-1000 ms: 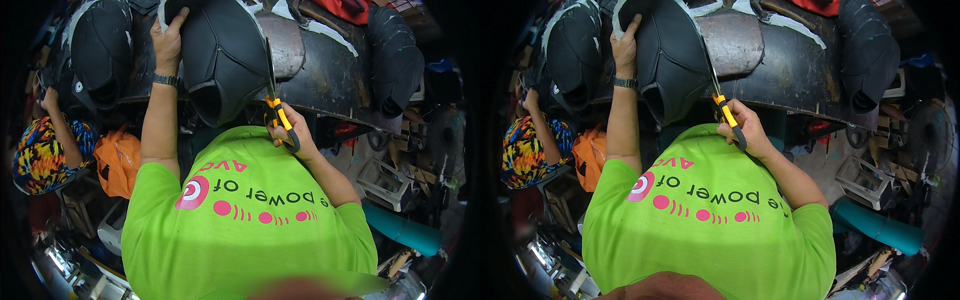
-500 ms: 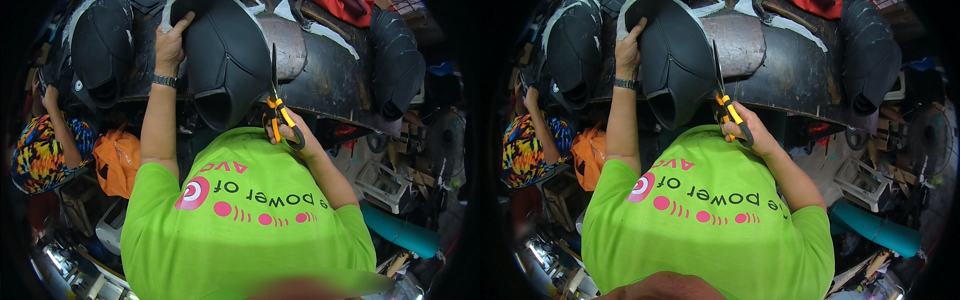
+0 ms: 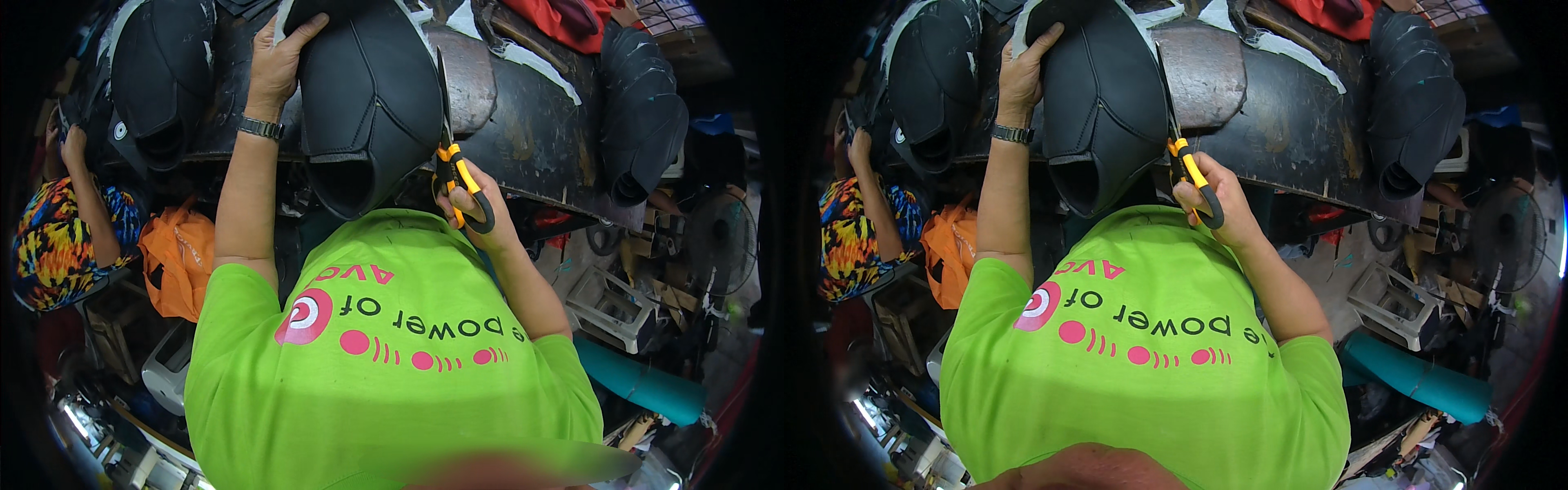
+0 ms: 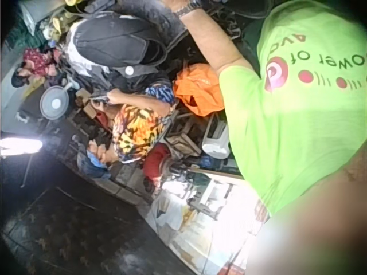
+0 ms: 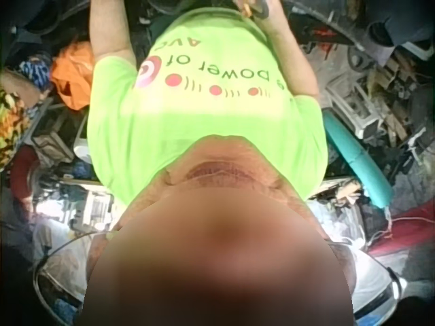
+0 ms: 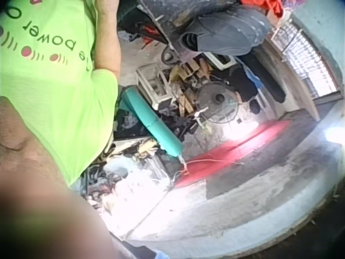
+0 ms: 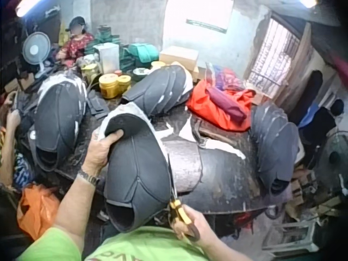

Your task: The person uses shears to cut black rubber pieces on a cluttered workbench. They pick up a piece, trim its edges, and place it down, repeating the process with additional pieces.

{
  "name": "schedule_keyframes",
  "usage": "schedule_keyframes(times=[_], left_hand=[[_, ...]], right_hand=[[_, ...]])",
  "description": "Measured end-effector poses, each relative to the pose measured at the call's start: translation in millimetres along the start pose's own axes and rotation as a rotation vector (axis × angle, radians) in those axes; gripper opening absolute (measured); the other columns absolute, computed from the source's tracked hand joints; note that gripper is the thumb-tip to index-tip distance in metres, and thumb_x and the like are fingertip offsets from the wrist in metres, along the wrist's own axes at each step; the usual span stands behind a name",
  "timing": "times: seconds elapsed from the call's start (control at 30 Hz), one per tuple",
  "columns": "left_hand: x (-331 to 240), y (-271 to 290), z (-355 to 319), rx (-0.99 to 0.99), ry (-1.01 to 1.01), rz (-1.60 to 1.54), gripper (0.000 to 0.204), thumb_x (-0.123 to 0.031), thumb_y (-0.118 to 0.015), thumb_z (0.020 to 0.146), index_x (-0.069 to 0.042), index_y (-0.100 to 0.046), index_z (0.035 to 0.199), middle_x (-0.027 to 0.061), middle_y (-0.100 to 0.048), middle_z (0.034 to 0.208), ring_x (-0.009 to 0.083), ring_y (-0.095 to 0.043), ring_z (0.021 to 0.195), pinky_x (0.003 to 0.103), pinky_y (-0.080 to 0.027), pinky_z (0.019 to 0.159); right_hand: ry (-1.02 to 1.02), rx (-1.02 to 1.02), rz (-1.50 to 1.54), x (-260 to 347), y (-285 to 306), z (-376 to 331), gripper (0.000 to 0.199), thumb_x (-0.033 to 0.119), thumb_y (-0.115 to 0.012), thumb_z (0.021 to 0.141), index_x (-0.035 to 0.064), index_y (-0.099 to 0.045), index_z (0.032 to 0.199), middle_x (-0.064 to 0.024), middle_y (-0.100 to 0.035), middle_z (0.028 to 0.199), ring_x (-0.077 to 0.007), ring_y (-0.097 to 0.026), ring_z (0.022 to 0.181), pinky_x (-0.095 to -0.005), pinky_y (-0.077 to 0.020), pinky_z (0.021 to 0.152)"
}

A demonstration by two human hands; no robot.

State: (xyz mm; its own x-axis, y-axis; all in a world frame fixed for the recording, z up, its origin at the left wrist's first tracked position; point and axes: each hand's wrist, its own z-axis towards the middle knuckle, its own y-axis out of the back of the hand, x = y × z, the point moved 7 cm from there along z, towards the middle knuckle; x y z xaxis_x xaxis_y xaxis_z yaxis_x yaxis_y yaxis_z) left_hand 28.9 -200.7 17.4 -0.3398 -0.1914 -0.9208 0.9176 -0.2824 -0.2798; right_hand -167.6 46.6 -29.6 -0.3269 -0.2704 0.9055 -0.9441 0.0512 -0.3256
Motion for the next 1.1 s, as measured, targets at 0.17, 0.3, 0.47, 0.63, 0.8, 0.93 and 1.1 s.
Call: schedule_keyframes(times=[0.17, 0.3, 0.47, 0.63, 0.8, 0.93, 1.1], left_hand=[[-5.6, -7.3, -1.6, 0.031, 0.011, 0.016, 0.033, -0.002, -0.070, 0.086, 0.001, -0.067, 0.119, 0.0041, -0.070, 0.110, 0.0150, -0.064, 0.099, 0.027, -0.048, 0.090], [-2.5, -10.4, 2.1, 0.065, 0.002, 0.020, 0.035, -0.002, -0.070, 0.087, 0.001, -0.066, 0.121, 0.0041, -0.070, 0.111, 0.0150, -0.064, 0.100, 0.027, -0.048, 0.091], [-2.1, -14.5, 5.5, 0.108, 0.020, 0.034, 0.035, -0.002, -0.070, 0.086, 0.001, -0.066, 0.120, 0.0039, -0.070, 0.111, 0.0151, -0.064, 0.100, 0.027, -0.048, 0.092], [0.4, -20.4, 5.0, 0.181, 0.116, 0.050, 0.035, -0.001, -0.072, 0.084, 0.002, -0.067, 0.118, 0.0036, -0.070, 0.111, 0.0139, -0.064, 0.100, 0.027, -0.049, 0.090], [-1.0, -29.6, 11.0, 0.342, 0.070, 0.103, 0.035, -0.004, -0.072, 0.087, -0.001, -0.066, 0.122, 0.0041, -0.070, 0.111, 0.0134, -0.066, 0.099, 0.027, -0.052, 0.089], [-5.7, -42.7, 9.6, 0.421, 0.077, 0.144, 0.037, -0.007, -0.073, 0.088, -0.005, -0.066, 0.125, 0.0025, -0.071, 0.111, 0.0112, -0.066, 0.098, 0.025, -0.053, 0.087], [-22.6, -62.8, 3.4, 0.408, 0.126, 0.202, 0.038, 0.000, -0.070, 0.087, 0.003, -0.064, 0.125, 0.0031, -0.068, 0.117, 0.0114, -0.061, 0.104, 0.027, -0.048, 0.094]], right_hand=[[-0.012, 0.001, 0.005, 0.6, 6.7, -8.1, 0.029, 0.024, -0.073, 0.086, 0.0031, -0.058, 0.100, 0.0022, -0.051, 0.070, -0.0036, -0.047, 0.052, -0.0181, -0.0409, 0.045], [-0.066, 0.042, 0.041, -0.5, 9.4, -12.4, 0.033, 0.027, -0.074, 0.086, 0.0032, -0.057, 0.102, 0.0010, -0.052, 0.070, -0.0047, -0.048, 0.051, -0.0180, -0.0401, 0.045], [-0.119, 0.199, 0.097, -9.6, 4.2, -8.1, 0.058, 0.050, -0.072, 0.086, 0.0030, -0.054, 0.116, -0.0046, -0.059, 0.082, -0.0100, -0.058, 0.066, -0.0224, -0.0471, 0.061], [-0.073, 0.321, 0.119, -10.8, -1.9, -6.7, 0.078, 0.062, -0.069, 0.084, 0.0034, -0.047, 0.130, -0.0092, -0.060, 0.095, -0.0153, -0.062, 0.082, -0.0285, -0.0488, 0.078], [0.001, 0.287, 0.093, -1.9, -1.8, -3.7, 0.076, 0.062, -0.068, 0.084, 0.0028, -0.049, 0.128, -0.0087, -0.059, 0.093, -0.0151, -0.061, 0.082, -0.0282, -0.0496, 0.077], [0.020, 0.218, 0.070, 5.5, 0.4, -2.4, 0.066, 0.054, -0.068, 0.087, 0.0016, -0.051, 0.123, -0.0064, -0.058, 0.085, -0.0116, -0.057, 0.073, -0.0245, -0.0482, 0.067], [-0.012, 0.110, 0.064, 8.8, 2.8, -9.2, 0.054, 0.040, -0.068, 0.089, 0.0004, -0.051, 0.121, -0.0039, -0.055, 0.078, -0.0078, -0.051, 0.065, -0.0217, -0.0443, 0.057]])
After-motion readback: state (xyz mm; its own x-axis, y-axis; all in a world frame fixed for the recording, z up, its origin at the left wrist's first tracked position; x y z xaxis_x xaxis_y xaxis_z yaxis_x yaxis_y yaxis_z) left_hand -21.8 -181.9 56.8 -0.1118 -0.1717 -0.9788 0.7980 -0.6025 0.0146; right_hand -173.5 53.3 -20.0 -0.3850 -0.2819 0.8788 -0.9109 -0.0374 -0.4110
